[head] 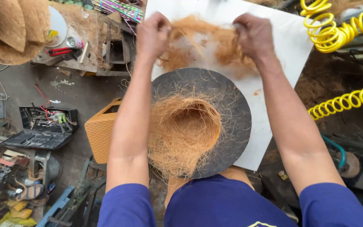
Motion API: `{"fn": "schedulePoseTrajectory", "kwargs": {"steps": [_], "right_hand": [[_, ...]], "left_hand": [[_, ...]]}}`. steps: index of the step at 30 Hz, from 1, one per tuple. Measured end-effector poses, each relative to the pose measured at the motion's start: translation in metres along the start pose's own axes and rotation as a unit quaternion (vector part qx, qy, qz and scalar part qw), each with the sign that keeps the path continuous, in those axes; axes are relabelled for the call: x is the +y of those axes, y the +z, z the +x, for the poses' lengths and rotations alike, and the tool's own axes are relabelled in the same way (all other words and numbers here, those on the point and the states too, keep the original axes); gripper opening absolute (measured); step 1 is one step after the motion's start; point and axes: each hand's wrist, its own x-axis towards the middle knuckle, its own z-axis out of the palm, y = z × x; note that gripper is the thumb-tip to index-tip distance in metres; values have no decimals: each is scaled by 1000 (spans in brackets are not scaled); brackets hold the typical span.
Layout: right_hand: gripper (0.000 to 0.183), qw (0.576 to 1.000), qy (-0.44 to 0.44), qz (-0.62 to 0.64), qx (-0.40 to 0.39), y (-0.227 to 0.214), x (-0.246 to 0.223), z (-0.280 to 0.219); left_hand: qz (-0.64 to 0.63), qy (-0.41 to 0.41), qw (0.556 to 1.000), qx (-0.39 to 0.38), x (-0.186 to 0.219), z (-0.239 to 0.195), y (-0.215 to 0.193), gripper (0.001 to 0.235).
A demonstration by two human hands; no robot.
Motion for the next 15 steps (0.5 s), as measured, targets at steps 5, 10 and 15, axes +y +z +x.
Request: {"fn": "schedulePoseTrajectory", "kwargs": {"steps": [5,10,15], "right_hand": [[14,992,-61,-69,84,-45,81,-6],[15,979,-31,-91,178,-68,90,-28],[11,972,-40,-70,221,-66,104,-38]], "left_hand": [[-190,-53,979,40,10,4,-35,12],[-358,-168,915,75,9,13,-18,10],[-453,-229,855,110,6,18,7,11]]}}
